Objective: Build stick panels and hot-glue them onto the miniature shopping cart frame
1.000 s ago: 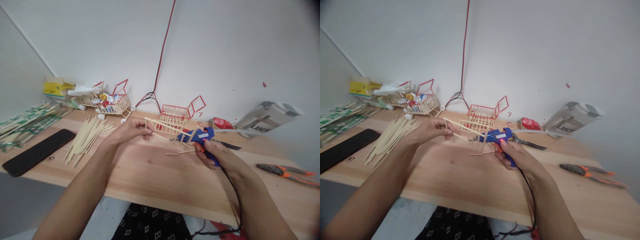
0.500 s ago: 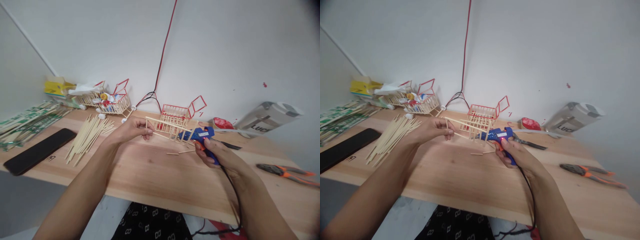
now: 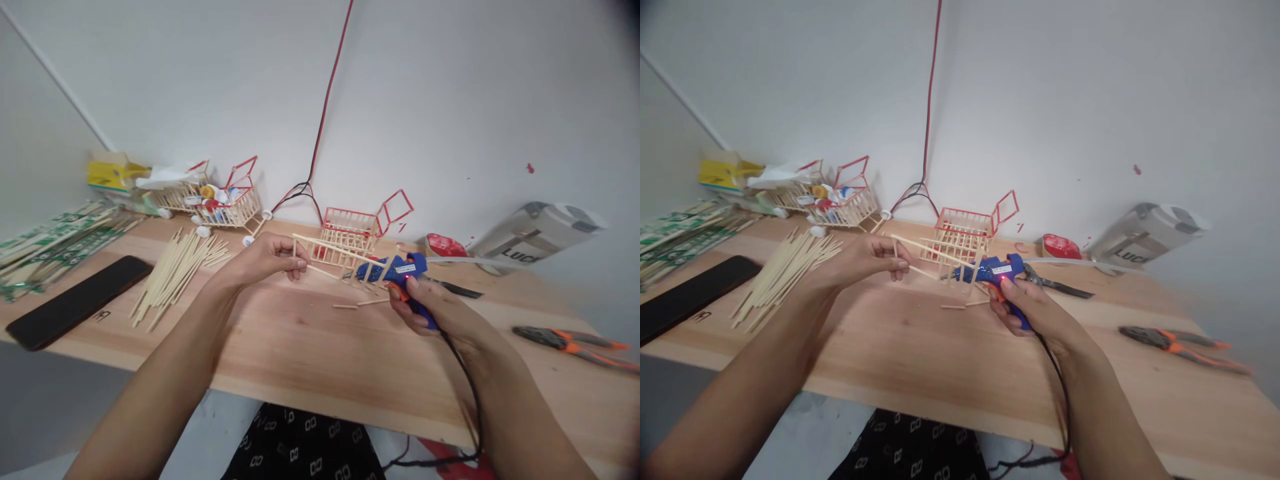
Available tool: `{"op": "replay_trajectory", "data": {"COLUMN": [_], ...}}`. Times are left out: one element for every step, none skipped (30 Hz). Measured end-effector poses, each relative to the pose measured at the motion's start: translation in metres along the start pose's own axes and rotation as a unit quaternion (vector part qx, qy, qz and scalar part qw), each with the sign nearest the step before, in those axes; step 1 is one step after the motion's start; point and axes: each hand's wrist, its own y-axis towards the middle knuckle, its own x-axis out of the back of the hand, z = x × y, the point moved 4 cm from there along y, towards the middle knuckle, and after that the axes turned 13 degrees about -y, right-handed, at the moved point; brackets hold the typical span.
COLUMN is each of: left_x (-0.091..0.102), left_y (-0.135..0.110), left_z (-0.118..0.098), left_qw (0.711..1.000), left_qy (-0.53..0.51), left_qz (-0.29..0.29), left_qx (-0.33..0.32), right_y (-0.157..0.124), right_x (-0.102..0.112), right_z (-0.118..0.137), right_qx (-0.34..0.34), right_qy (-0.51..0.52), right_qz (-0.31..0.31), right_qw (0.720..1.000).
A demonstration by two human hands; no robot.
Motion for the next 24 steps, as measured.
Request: {"op": "replay_trajectory", "data": {"left_x": [0.0001,0.0003,0.0006,0.0008,0.001,0.0011,0.0011,0.001,0.0007,0.0005,0.0004,0.0003,0.0003,0.0003,0.0005,0.0006,0.0008,0.001,0.0012,0.0014,0.0016,0.0017,0.0019,0.0022], "left_y": [-0.0002,-0.0004,-0.0005,-0.0007,-0.0008,-0.0009,-0.0011,-0.0012,-0.0013,-0.0015,-0.0017,-0.0019,-0.0021,-0.0023,-0.0025,-0.0026,-0.0028,-0.0029,-0.003,-0.003,-0.003,-0.0029,-0.0028,-0.0027], "left_z": [-0.0002,-0.0004,-0.0006,-0.0008,-0.001,-0.0012,-0.0015,-0.0018,-0.0021,-0.0023,-0.0025,-0.0027,-0.0029,-0.0031,-0.0034,-0.0036,-0.0039,-0.0041,-0.0042,-0.0043,-0.0043,-0.0042,-0.004,-0.0035], "left_qw": [1.0,1.0,1.0,1.0,1.0,1.0,1.0,1.0,1.0,1.0,1.0,1.0,1.0,0.999,0.999,0.999,0.999,0.999,0.999,0.999,0.999,0.999,0.999,0.999], "left_qy": [-0.001,-0.003,-0.005,-0.007,-0.008,-0.008,-0.007,-0.006,-0.005,-0.003,-0.002,-0.001,0.0,0.001,0.0,0.0,-0.001,-0.002,-0.002,-0.002,-0.002,-0.002,-0.002,-0.003], "left_qz": [-0.003,-0.007,-0.011,-0.015,-0.019,-0.022,-0.024,-0.025,-0.025,-0.026,-0.027,-0.028,-0.03,-0.031,-0.032,-0.033,-0.034,-0.035,-0.035,-0.036,-0.036,-0.036,-0.036,-0.037], "left_qx": [0.0,0.0,0.0,0.001,0.002,0.003,0.004,0.004,0.004,0.005,0.007,0.008,0.008,0.008,0.007,0.006,0.005,0.006,0.006,0.006,0.006,0.006,0.005,0.005], "right_y": [-0.0005,-0.001,-0.0013,-0.0015,-0.0017,-0.0017,-0.0018,-0.0018,-0.0019,-0.002,-0.002,-0.002,-0.0019,-0.0018,-0.0016,-0.0013,-0.001,-0.0008,-0.0005,-0.0003,-0.0001,0.0,0.0002,0.0003], "right_x": [0.0004,0.0011,0.002,0.0029,0.0037,0.0043,0.0047,0.0049,0.0052,0.0054,0.0055,0.0057,0.0056,0.0055,0.0054,0.0053,0.0052,0.0052,0.0053,0.0056,0.0059,0.0061,0.0065,0.0069], "right_z": [0.0006,0.001,0.0012,0.0014,0.0015,0.0014,0.0012,0.001,0.0007,0.0004,0.0002,0.0,0.0001,0.0004,0.0009,0.0013,0.0017,0.0018,0.0016,0.0011,0.0007,0.0002,-0.0002,-0.0005], "right_qx": [-0.002,-0.004,-0.006,-0.006,-0.005,-0.004,-0.004,-0.003,-0.003,-0.005,-0.008,-0.01,-0.01,-0.009,-0.007,-0.004,-0.001,0.0,-0.001,-0.003,-0.004,-0.004,-0.003,-0.001], "right_qy": [-0.001,-0.001,0.001,0.002,0.004,0.005,0.006,0.007,0.007,0.006,0.005,0.004,0.002,0.0,-0.003,-0.006,-0.009,-0.011,-0.013,-0.013,-0.011,-0.009,-0.007,-0.005], "right_qz": [-0.005,-0.011,-0.017,-0.023,-0.026,-0.027,-0.026,-0.024,-0.023,-0.023,-0.022,-0.023,-0.022,-0.02,-0.019,-0.019,-0.02,-0.021,-0.022,-0.024,-0.025,-0.023,-0.021,-0.019], "right_qw": [1.0,1.0,1.0,1.0,1.0,1.0,1.0,1.0,1.0,1.0,1.0,1.0,1.0,1.0,1.0,1.0,1.0,1.0,1.0,1.0,1.0,1.0,1.0,1.0]}}
